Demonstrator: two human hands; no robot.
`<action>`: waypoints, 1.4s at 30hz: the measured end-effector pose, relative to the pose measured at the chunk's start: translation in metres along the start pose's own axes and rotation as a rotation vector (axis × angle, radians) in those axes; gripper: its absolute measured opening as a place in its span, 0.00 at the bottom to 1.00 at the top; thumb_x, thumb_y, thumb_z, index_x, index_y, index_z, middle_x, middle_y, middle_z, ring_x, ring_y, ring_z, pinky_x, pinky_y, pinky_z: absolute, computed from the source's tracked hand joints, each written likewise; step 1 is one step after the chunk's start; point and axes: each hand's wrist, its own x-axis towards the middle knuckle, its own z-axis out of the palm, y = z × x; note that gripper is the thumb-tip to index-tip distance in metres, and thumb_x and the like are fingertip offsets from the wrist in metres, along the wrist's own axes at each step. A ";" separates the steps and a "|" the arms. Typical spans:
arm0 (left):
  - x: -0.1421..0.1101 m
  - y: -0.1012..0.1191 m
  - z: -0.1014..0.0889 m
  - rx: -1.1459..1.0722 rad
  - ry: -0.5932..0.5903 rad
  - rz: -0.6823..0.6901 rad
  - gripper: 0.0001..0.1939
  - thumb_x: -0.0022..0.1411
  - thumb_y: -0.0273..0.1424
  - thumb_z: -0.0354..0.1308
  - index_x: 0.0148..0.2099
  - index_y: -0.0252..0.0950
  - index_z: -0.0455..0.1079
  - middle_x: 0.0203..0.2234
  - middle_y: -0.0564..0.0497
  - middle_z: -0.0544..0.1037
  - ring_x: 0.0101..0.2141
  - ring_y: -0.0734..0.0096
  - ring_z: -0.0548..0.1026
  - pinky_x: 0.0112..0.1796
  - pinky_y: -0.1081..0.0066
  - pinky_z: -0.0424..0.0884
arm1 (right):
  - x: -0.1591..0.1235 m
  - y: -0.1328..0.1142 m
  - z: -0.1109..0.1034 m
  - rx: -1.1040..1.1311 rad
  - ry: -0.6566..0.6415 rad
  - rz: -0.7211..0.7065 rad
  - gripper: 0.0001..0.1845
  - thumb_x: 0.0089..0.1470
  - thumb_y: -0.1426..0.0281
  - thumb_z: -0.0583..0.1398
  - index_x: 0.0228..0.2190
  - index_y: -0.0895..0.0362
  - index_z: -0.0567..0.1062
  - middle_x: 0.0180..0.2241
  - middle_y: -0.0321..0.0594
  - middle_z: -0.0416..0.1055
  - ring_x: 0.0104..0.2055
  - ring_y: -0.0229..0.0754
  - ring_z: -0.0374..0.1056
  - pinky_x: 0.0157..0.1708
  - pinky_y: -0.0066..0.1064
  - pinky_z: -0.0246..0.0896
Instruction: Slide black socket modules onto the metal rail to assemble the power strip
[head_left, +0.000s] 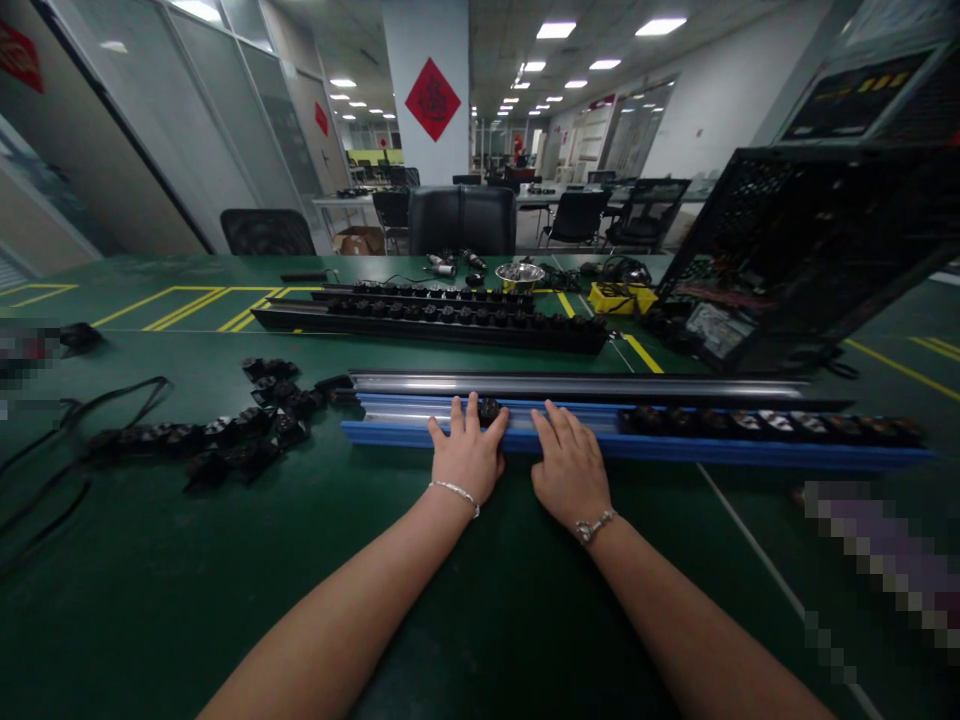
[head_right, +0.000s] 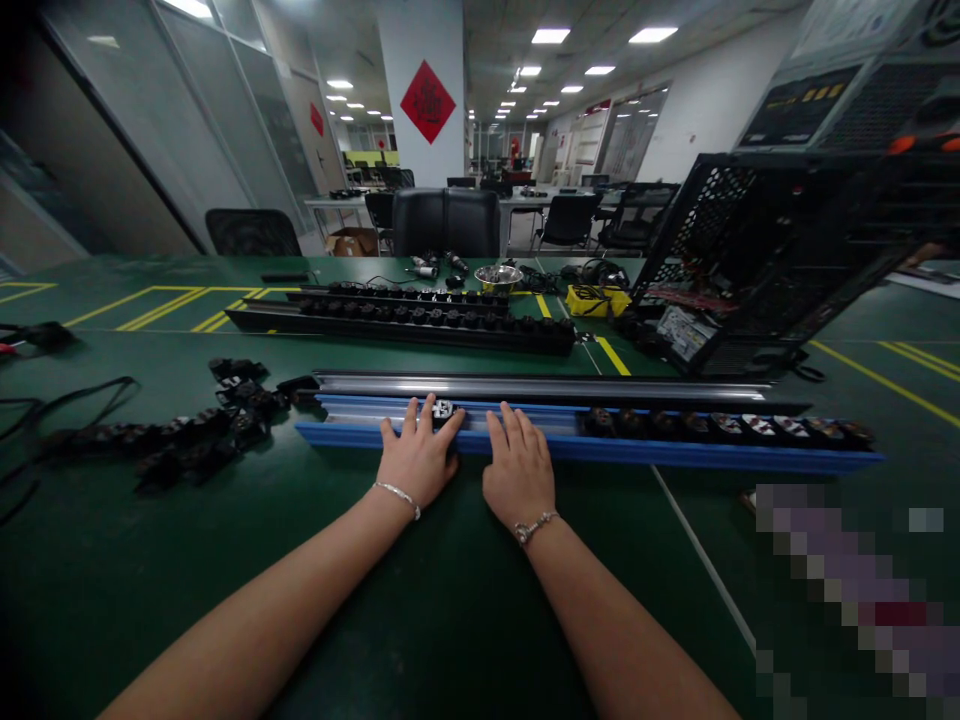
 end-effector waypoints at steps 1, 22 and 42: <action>0.000 -0.002 0.000 0.002 0.001 0.006 0.32 0.56 0.38 0.54 0.63 0.53 0.51 0.64 0.42 0.51 0.62 0.41 0.49 0.51 0.35 0.51 | 0.000 0.000 0.000 -0.003 0.000 0.012 0.32 0.47 0.74 0.53 0.56 0.59 0.63 0.61 0.45 0.56 0.61 0.48 0.50 0.59 0.42 0.42; -0.013 -0.084 -0.005 0.098 -0.006 -0.013 0.29 0.58 0.40 0.50 0.62 0.53 0.53 0.63 0.42 0.54 0.62 0.50 0.51 0.51 0.36 0.52 | 0.002 0.003 -0.006 0.025 -0.048 0.069 0.26 0.48 0.73 0.53 0.51 0.56 0.68 0.60 0.43 0.58 0.61 0.48 0.51 0.60 0.49 0.40; -0.023 -0.127 -0.012 0.113 -0.049 -0.122 0.31 0.58 0.43 0.52 0.63 0.52 0.53 0.64 0.45 0.54 0.63 0.52 0.49 0.53 0.43 0.56 | 0.001 0.006 -0.003 -0.003 -0.002 0.055 0.25 0.48 0.73 0.53 0.49 0.57 0.69 0.59 0.46 0.59 0.59 0.48 0.53 0.59 0.47 0.43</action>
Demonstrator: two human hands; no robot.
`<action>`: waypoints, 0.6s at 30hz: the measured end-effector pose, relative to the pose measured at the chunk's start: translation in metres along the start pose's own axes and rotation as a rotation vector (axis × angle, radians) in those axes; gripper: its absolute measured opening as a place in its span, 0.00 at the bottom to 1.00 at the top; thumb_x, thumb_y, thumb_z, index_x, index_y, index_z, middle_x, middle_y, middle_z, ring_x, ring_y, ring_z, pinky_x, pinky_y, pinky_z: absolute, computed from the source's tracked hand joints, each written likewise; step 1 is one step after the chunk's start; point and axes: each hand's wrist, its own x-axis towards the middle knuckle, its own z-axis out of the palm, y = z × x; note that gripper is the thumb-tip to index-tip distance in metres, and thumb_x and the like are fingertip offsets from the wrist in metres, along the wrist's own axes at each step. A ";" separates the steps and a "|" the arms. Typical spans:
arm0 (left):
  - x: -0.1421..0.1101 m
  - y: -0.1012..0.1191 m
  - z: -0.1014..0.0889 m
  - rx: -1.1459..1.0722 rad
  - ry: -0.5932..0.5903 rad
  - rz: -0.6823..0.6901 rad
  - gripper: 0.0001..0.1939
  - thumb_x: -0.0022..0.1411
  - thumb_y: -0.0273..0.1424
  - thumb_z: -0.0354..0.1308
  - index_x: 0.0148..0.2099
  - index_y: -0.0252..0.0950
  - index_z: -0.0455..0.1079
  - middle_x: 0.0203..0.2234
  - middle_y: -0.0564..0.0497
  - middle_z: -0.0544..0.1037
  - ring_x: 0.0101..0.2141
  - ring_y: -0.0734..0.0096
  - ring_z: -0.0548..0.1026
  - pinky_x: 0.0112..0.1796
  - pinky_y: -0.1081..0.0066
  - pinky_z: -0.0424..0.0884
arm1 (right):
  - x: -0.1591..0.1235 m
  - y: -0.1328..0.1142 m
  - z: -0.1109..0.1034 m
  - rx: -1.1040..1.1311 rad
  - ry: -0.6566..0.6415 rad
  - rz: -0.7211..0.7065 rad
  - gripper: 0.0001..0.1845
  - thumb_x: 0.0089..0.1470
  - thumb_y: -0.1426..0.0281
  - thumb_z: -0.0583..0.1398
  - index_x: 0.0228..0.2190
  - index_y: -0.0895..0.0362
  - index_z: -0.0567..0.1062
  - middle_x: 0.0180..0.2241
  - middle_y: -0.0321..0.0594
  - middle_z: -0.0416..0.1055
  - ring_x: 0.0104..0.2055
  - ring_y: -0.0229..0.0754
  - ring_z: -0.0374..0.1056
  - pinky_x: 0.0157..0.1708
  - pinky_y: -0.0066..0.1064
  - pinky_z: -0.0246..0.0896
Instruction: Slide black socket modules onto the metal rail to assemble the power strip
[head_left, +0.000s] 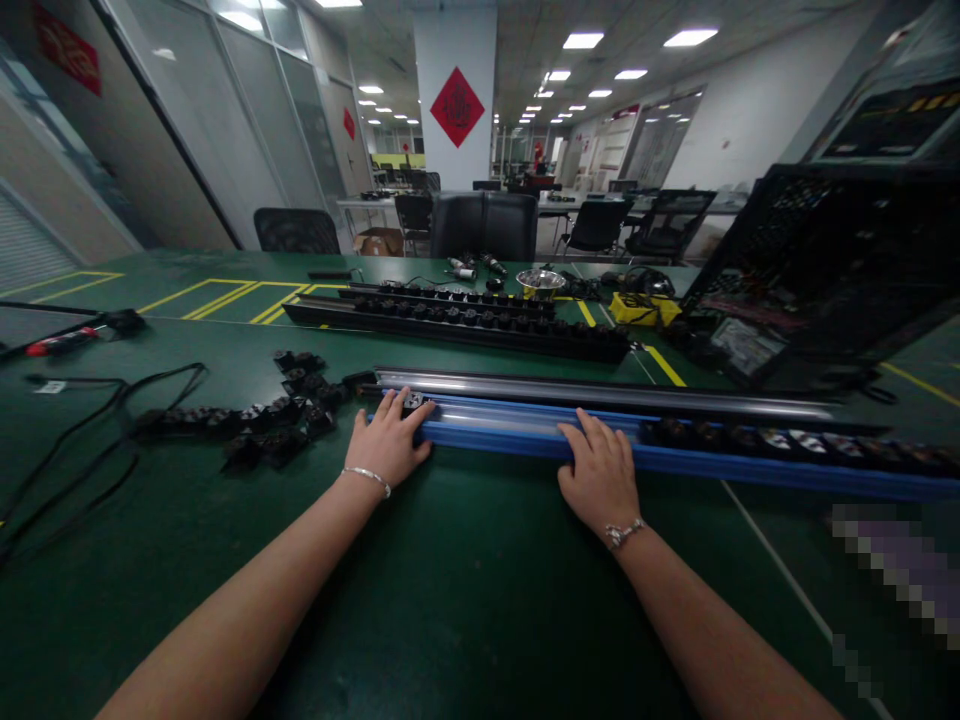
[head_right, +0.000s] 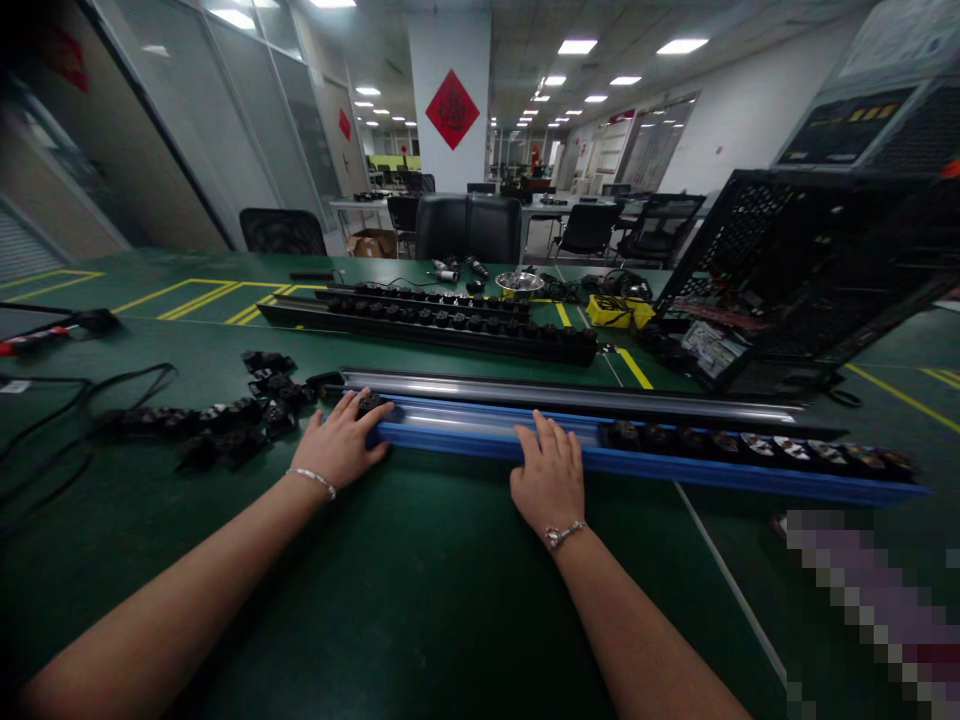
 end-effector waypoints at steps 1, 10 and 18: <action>0.000 -0.002 0.001 -0.002 0.002 -0.005 0.31 0.58 0.43 0.52 0.63 0.52 0.53 0.64 0.46 0.54 0.63 0.52 0.49 0.53 0.45 0.57 | 0.000 0.000 0.000 0.000 0.002 0.001 0.25 0.48 0.74 0.53 0.49 0.57 0.69 0.59 0.46 0.59 0.59 0.48 0.53 0.59 0.47 0.43; -0.002 -0.023 0.002 0.000 0.018 -0.028 0.30 0.58 0.50 0.50 0.62 0.52 0.55 0.63 0.47 0.55 0.63 0.54 0.50 0.54 0.53 0.58 | 0.000 0.000 -0.001 -0.006 0.015 -0.011 0.25 0.47 0.73 0.53 0.49 0.57 0.69 0.58 0.46 0.60 0.58 0.49 0.54 0.59 0.47 0.45; -0.003 -0.048 0.006 -0.012 0.016 -0.091 0.32 0.59 0.54 0.44 0.62 0.50 0.55 0.64 0.47 0.54 0.63 0.54 0.49 0.55 0.51 0.57 | 0.000 0.001 0.001 0.002 0.017 -0.014 0.24 0.47 0.73 0.53 0.49 0.57 0.69 0.58 0.47 0.60 0.58 0.49 0.54 0.59 0.47 0.44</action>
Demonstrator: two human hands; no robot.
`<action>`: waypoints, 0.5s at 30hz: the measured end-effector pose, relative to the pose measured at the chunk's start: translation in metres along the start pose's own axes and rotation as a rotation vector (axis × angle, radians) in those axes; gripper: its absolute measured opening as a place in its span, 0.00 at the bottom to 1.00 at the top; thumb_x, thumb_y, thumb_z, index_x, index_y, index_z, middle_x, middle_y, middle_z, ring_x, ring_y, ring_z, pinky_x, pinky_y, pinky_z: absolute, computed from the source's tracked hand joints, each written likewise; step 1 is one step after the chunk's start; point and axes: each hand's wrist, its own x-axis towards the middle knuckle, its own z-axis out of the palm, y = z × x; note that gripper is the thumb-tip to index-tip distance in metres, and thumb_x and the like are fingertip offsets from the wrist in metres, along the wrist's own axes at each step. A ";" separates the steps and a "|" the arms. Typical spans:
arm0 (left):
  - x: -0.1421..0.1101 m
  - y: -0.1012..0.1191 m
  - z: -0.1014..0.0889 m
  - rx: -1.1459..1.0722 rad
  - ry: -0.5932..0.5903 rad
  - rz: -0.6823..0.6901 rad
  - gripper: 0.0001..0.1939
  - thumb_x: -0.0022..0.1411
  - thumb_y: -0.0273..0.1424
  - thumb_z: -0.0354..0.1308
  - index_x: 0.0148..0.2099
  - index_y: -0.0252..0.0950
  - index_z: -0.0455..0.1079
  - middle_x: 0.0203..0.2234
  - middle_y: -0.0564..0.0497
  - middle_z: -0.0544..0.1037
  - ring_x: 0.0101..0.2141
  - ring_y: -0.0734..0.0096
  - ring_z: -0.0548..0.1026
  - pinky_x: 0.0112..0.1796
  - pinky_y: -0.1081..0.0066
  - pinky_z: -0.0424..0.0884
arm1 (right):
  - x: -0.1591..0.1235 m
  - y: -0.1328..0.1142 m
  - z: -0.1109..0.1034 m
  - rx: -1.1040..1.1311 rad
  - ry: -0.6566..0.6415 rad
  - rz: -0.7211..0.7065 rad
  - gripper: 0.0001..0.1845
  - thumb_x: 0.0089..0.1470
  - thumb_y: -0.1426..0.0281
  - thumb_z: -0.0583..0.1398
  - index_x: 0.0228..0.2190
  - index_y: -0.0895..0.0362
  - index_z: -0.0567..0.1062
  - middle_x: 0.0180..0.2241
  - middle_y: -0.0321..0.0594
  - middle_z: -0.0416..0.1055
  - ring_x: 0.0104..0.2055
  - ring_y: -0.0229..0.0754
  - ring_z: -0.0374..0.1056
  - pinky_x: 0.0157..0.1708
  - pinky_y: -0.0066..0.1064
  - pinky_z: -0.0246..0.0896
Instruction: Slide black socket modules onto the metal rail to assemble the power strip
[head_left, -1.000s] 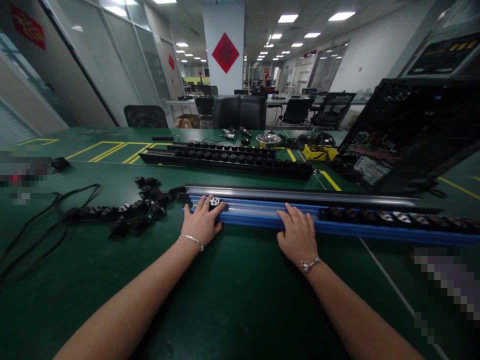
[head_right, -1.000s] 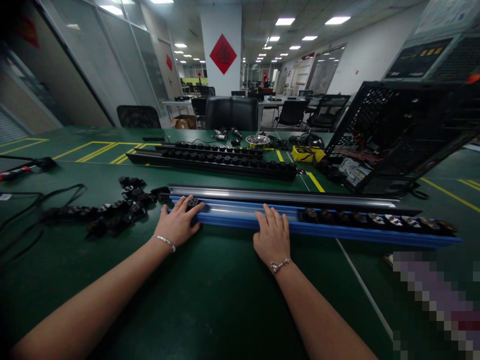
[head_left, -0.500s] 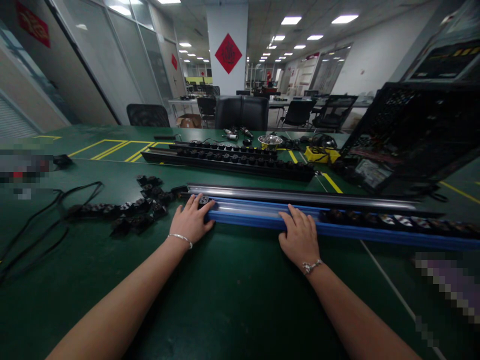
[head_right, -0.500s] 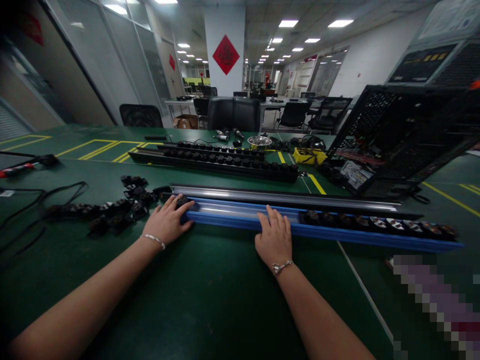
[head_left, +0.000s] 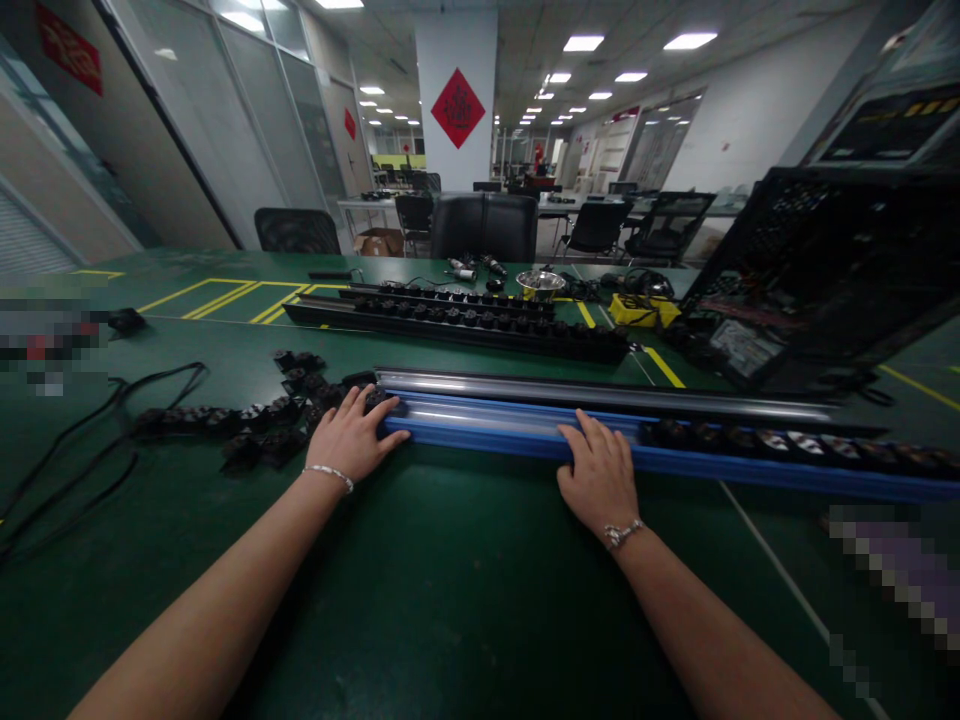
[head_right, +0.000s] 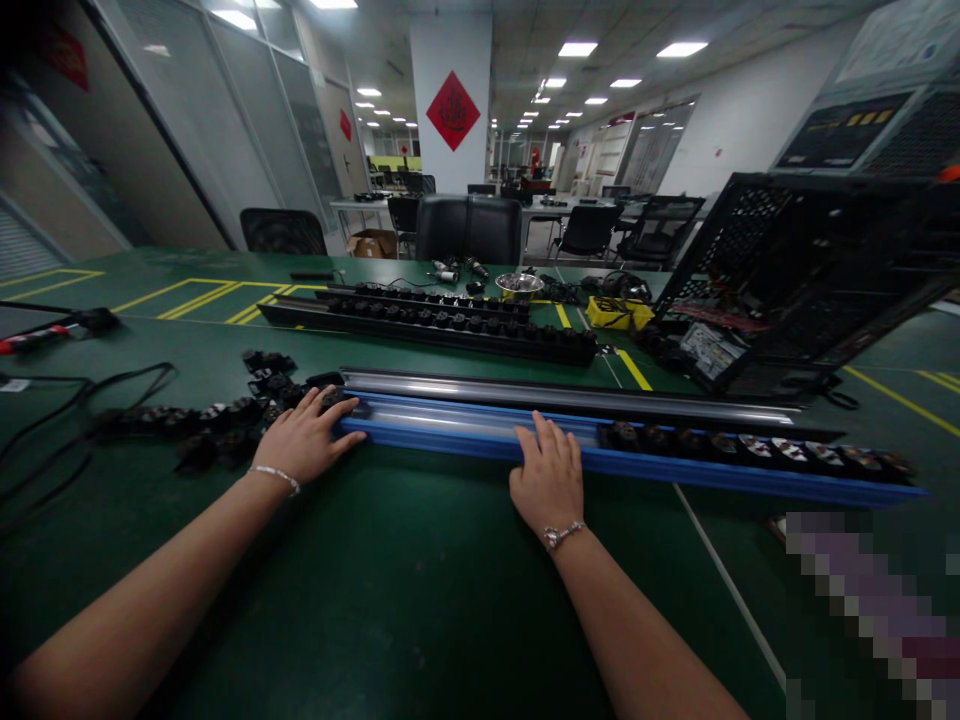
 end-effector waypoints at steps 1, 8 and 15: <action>-0.001 -0.004 0.001 -0.004 -0.004 -0.024 0.32 0.59 0.54 0.43 0.62 0.50 0.55 0.64 0.47 0.54 0.63 0.54 0.49 0.55 0.51 0.56 | 0.000 0.000 0.000 0.001 -0.002 0.000 0.24 0.47 0.73 0.53 0.49 0.57 0.70 0.58 0.47 0.60 0.58 0.49 0.54 0.59 0.47 0.44; -0.008 -0.025 0.010 0.013 0.074 -0.083 0.28 0.63 0.49 0.38 0.61 0.47 0.58 0.64 0.45 0.55 0.63 0.55 0.50 0.56 0.52 0.55 | 0.001 0.000 -0.002 -0.010 -0.027 0.028 0.24 0.48 0.72 0.52 0.49 0.59 0.69 0.58 0.47 0.60 0.58 0.48 0.55 0.59 0.47 0.45; -0.009 -0.058 0.008 -0.023 0.084 -0.308 0.28 0.64 0.48 0.36 0.59 0.43 0.62 0.63 0.42 0.55 0.62 0.43 0.50 0.53 0.44 0.57 | 0.002 0.000 0.000 -0.006 -0.007 0.026 0.23 0.47 0.73 0.52 0.47 0.59 0.70 0.58 0.47 0.60 0.57 0.48 0.56 0.59 0.47 0.44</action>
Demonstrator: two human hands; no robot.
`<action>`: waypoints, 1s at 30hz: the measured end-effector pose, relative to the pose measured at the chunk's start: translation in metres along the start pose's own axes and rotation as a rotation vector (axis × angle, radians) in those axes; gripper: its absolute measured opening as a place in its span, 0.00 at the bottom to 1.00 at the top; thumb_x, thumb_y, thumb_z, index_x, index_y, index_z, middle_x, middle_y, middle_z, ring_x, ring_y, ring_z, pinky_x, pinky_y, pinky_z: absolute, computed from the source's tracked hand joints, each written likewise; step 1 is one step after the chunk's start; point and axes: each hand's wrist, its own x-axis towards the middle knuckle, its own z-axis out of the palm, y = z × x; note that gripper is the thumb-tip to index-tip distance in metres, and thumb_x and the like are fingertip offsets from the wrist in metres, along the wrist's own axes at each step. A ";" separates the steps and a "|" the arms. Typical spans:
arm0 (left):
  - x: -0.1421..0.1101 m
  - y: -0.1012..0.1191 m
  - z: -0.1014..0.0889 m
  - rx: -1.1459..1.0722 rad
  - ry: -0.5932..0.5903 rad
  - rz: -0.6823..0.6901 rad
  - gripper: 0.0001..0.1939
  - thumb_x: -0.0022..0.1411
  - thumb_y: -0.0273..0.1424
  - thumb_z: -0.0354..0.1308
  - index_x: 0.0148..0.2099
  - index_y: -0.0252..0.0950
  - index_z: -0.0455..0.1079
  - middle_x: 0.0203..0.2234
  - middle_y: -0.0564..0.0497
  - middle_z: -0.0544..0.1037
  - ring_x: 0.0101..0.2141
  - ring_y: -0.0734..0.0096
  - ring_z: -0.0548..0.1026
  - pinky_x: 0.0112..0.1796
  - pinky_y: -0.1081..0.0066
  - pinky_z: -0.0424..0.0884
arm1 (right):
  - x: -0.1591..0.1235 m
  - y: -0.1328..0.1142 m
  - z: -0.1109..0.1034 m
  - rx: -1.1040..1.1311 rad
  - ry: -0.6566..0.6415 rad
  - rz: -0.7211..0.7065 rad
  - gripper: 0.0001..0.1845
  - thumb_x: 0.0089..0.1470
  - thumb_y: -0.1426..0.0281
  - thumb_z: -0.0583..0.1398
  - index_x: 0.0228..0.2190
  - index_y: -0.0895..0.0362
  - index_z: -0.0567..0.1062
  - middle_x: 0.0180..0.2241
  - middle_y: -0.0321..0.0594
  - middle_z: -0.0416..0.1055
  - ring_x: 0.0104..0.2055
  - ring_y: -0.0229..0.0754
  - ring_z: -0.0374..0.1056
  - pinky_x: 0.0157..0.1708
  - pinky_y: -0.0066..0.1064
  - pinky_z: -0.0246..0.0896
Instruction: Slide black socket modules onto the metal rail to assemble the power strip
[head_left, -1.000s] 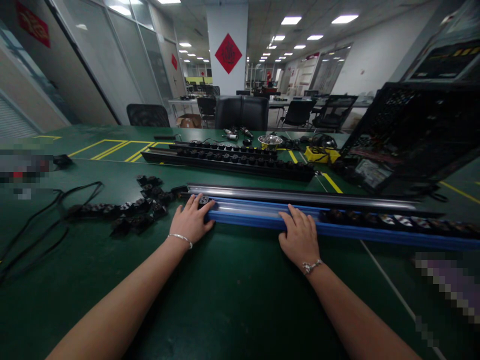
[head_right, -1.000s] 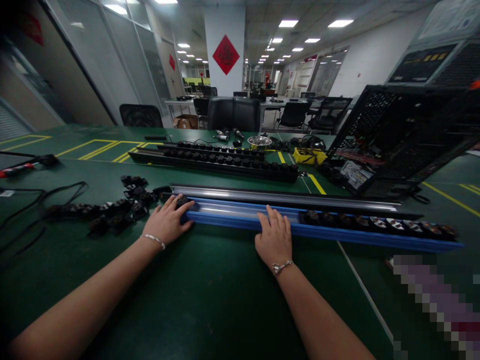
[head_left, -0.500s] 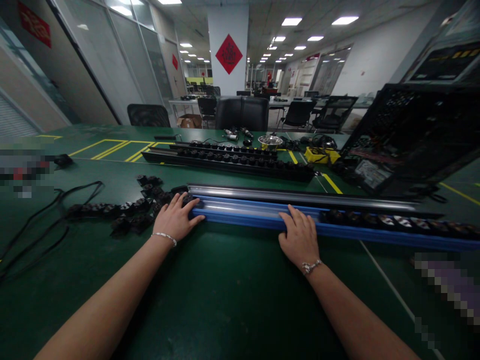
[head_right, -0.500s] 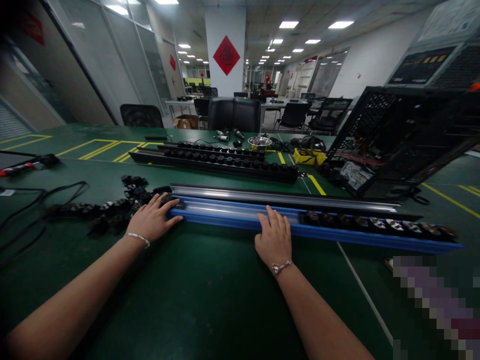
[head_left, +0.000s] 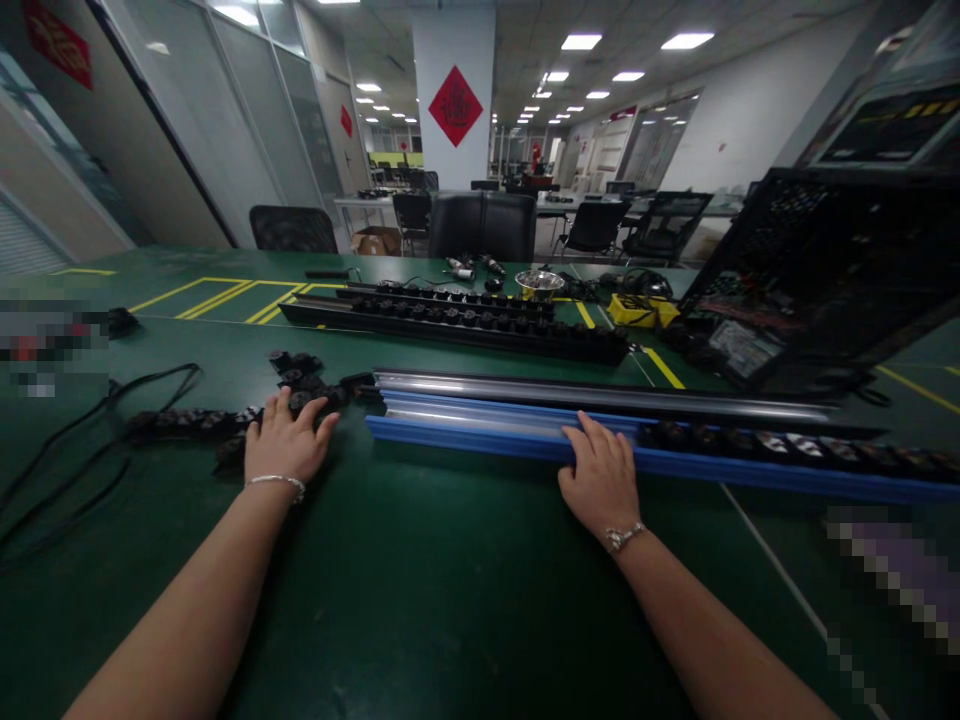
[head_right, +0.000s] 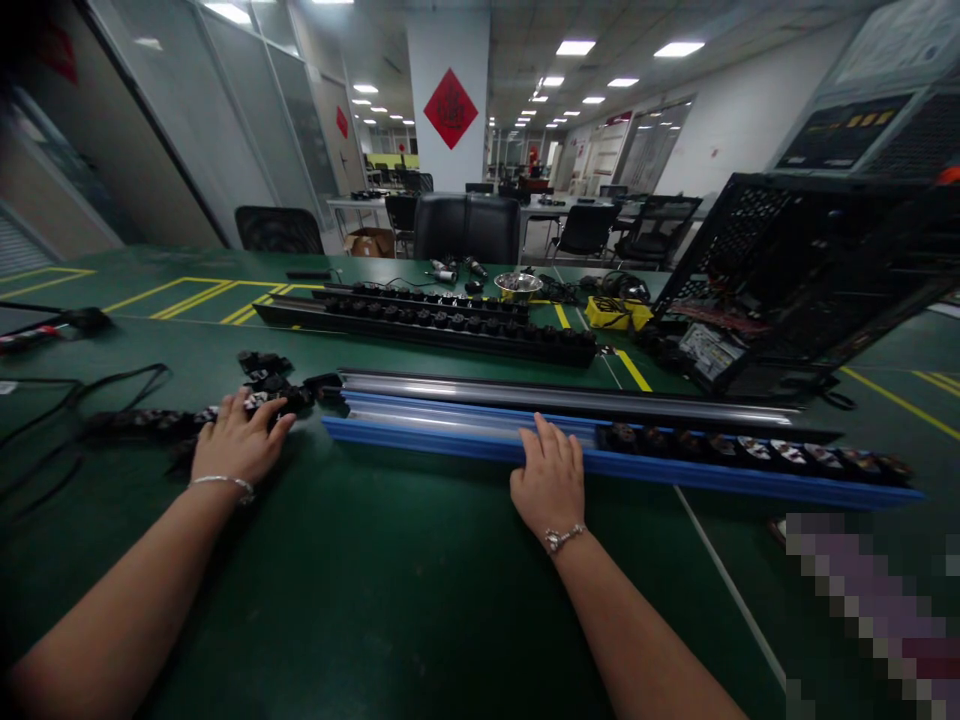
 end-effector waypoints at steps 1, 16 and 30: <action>0.000 -0.003 0.000 0.009 0.002 -0.020 0.28 0.64 0.48 0.36 0.58 0.43 0.63 0.63 0.44 0.56 0.62 0.42 0.50 0.53 0.43 0.56 | 0.000 0.000 0.000 0.003 0.003 0.001 0.23 0.47 0.73 0.52 0.47 0.59 0.70 0.57 0.47 0.61 0.57 0.48 0.56 0.59 0.47 0.43; -0.003 0.010 -0.006 0.141 -0.012 0.068 0.19 0.61 0.40 0.44 0.39 0.43 0.77 0.59 0.52 0.64 0.61 0.36 0.47 0.54 0.37 0.49 | 0.008 0.023 -0.011 0.126 0.240 0.115 0.24 0.51 0.69 0.51 0.50 0.59 0.68 0.52 0.48 0.67 0.57 0.49 0.57 0.59 0.50 0.40; -0.030 0.088 0.002 -0.220 0.195 0.667 0.19 0.65 0.34 0.42 0.53 0.35 0.66 0.60 0.45 0.62 0.63 0.63 0.52 0.60 0.59 0.52 | 0.016 0.077 0.001 0.068 0.391 0.451 0.28 0.45 0.69 0.52 0.49 0.66 0.67 0.49 0.57 0.66 0.56 0.59 0.53 0.54 0.56 0.44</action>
